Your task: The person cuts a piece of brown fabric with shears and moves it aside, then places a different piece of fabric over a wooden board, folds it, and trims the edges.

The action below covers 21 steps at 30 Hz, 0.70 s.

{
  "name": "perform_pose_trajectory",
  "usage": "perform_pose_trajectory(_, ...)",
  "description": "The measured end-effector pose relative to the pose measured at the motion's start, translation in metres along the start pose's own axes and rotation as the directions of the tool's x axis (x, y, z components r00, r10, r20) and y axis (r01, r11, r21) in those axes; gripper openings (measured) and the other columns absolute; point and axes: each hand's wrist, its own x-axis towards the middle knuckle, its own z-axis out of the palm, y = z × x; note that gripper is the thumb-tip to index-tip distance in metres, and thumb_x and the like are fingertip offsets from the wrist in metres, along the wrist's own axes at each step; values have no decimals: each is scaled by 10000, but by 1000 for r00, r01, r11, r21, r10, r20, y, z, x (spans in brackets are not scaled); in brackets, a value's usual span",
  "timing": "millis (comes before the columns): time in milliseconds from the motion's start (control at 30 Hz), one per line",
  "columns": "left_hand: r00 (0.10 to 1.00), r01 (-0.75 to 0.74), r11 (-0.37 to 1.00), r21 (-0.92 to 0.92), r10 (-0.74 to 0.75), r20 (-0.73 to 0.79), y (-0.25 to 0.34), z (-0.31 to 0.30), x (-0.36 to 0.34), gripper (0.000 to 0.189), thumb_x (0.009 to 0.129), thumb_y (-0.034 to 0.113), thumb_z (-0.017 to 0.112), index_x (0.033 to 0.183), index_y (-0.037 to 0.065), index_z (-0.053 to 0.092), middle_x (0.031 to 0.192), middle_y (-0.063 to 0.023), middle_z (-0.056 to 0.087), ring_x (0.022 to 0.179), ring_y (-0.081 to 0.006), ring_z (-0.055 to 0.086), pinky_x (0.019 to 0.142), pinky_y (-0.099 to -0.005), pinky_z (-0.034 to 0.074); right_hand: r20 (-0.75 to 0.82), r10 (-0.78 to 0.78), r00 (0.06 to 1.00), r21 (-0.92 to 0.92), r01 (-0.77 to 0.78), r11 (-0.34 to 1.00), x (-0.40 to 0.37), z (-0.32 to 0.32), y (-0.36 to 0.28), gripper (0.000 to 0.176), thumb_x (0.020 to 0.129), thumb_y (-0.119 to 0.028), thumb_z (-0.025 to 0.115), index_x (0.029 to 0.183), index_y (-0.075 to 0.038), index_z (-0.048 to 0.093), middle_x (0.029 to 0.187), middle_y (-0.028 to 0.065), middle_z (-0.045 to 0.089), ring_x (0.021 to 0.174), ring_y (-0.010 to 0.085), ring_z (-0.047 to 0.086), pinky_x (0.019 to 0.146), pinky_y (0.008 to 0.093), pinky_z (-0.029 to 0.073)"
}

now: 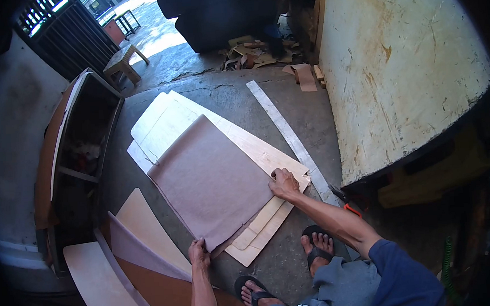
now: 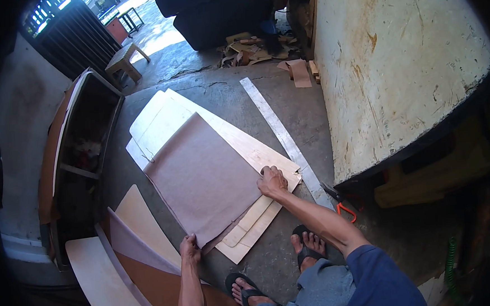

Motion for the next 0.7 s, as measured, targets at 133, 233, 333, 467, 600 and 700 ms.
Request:
perform_pose_trajectory(133, 996, -92, 991, -101, 89, -33, 0, -1, 4, 130, 915, 30, 600, 1038, 9, 563, 920, -76, 642, 831, -192, 632, 826, -332, 524, 10, -46, 999, -17, 46, 999, -9, 5, 1, 367, 821, -263, 599, 1121, -54, 626, 1172, 191, 583, 1131, 362, 558, 957, 478, 469)
perform_pose_trajectory(233, 997, -82, 993, -90, 81, -6, 1, -2, 5, 147, 911, 37, 610, 1045, 3, 559, 941, -81, 639, 849, -187, 627, 838, -324, 517, -4, -68, 998, -21, 67, 997, -12, 6, 2, 364, 823, -269, 598, 1117, -56, 627, 1163, 188, 583, 1123, 364, 559, 948, 478, 474)
perform_pose_trajectory(333, 999, -52, 997, -65, 51, -6, -1, -4, 6, 159, 911, 44, 614, 1053, 9, 555, 947, -77, 633, 852, -188, 624, 830, -329, 520, -20, -80, 997, -47, 79, 996, -11, 7, 1, 359, 824, -276, 602, 1103, -51, 627, 1152, 188, 580, 1109, 367, 561, 928, 482, 484)
perform_pose_trajectory(467, 1000, -21, 999, -29, 20, -7, -7, -10, 10, 152, 917, 54, 612, 1052, 19, 554, 934, -68, 622, 838, -190, 621, 820, -331, 522, -38, -92, 995, -88, 89, 992, -11, 11, 0, 353, 824, -279, 608, 1090, -47, 626, 1140, 189, 578, 1096, 365, 563, 910, 489, 491)
perform_pose_trajectory(600, 999, 42, 998, -37, -43, -8, -4, -5, 4, 142, 928, 63, 598, 1056, 26, 550, 923, -68, 612, 833, -199, 619, 819, -348, 530, -45, -105, 993, -127, 99, 987, -13, 13, -3, 407, 809, -317, 626, 1118, -53, 622, 1123, 181, 599, 1078, 363, 574, 912, 482, 481)
perform_pose_trajectory(700, 999, 42, 998, -39, -42, 8, -6, -9, 8, 145, 931, 61, 591, 1065, 26, 546, 940, -75, 612, 848, -206, 620, 830, -366, 533, 23, -86, 996, -55, 87, 995, -8, 14, -6, 417, 806, -352, 634, 1103, -61, 623, 1091, 176, 640, 1048, 350, 612, 907, 463, 489)
